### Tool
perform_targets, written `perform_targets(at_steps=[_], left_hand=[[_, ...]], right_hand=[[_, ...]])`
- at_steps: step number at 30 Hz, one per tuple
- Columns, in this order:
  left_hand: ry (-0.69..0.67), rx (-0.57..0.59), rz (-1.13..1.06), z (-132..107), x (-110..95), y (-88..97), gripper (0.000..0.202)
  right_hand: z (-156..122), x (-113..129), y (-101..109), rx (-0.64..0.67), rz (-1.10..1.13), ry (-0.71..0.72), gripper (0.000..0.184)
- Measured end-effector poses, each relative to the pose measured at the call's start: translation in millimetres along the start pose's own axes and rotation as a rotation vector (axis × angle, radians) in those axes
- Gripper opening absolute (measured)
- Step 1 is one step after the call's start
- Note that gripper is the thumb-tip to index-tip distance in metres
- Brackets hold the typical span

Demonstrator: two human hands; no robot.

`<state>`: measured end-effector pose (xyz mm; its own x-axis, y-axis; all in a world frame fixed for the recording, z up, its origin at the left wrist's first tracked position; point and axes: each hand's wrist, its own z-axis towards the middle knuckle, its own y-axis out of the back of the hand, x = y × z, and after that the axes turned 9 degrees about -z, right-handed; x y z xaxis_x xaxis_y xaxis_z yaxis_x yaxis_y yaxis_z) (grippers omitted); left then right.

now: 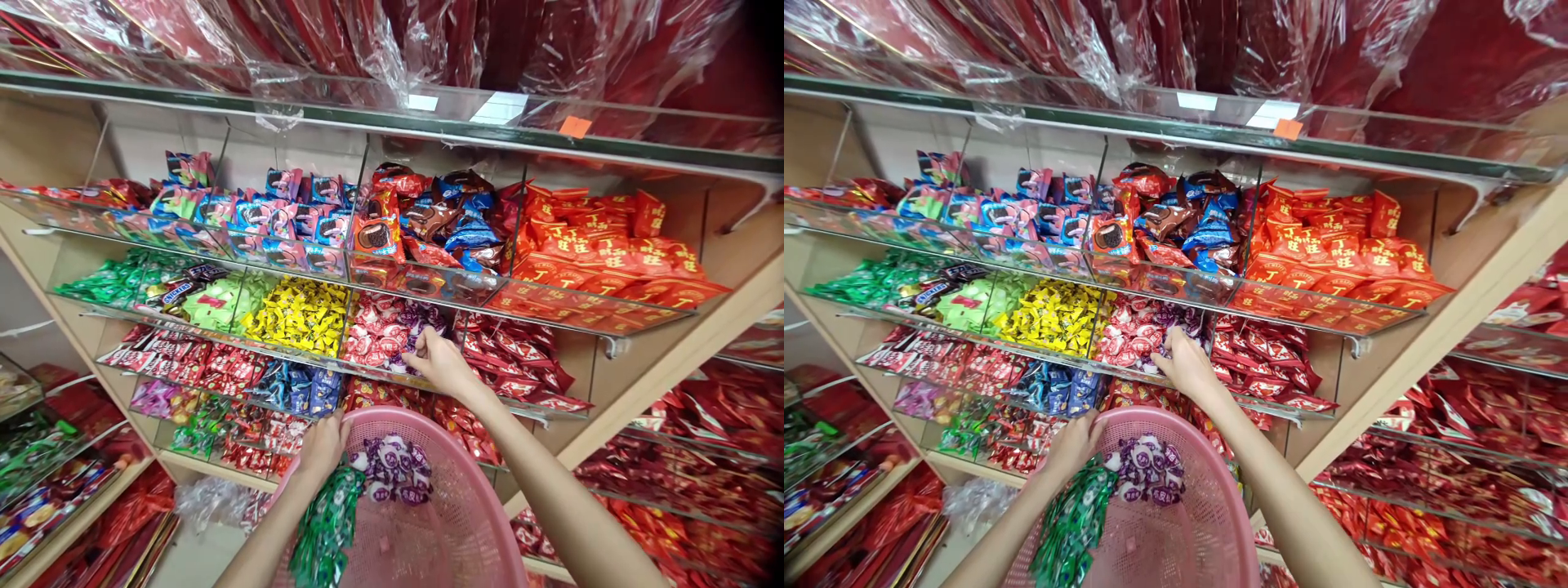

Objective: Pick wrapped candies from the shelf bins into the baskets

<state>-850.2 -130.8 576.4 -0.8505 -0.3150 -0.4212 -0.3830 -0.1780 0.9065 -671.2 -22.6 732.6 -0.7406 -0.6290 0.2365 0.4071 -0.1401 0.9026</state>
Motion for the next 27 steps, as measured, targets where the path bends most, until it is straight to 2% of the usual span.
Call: perform_targets(at_steps=[3,6,10,15,19,23,27], left_hand=[[0.003,-0.006,-0.003,-0.3,0.1,0.2,0.041],[0.014,0.003,-0.012,0.0,0.5,0.3,0.041],[0.005,0.002,-0.022,1.3,2.1,-1.2,0.04],[-0.006,-0.003,-0.023,2.0,3.3,-1.9,0.041],[0.001,0.012,-0.014,1.5,2.0,0.1,0.042],[0.001,0.014,-0.002,1.5,0.9,0.5,0.042],[-0.006,0.001,0.015,1.8,0.9,-0.4,0.045]], right_hand=[[19.0,-11.8,-15.1,0.149,0.04,-0.061,0.029],[30.0,-18.5,-27.1,0.225,0.103,-0.071,0.035],[34.5,-24.5,-37.7,0.253,0.191,-0.131,0.04],[33.0,-28.4,-40.6,0.215,0.265,-0.168,0.04],[28.6,-21.8,-27.2,0.17,0.1,-0.113,0.036],[15.7,-5.1,-0.3,0.108,-0.095,-0.098,0.028],[-11.8,11.2,28.6,-0.033,-0.109,-0.036,0.023]])
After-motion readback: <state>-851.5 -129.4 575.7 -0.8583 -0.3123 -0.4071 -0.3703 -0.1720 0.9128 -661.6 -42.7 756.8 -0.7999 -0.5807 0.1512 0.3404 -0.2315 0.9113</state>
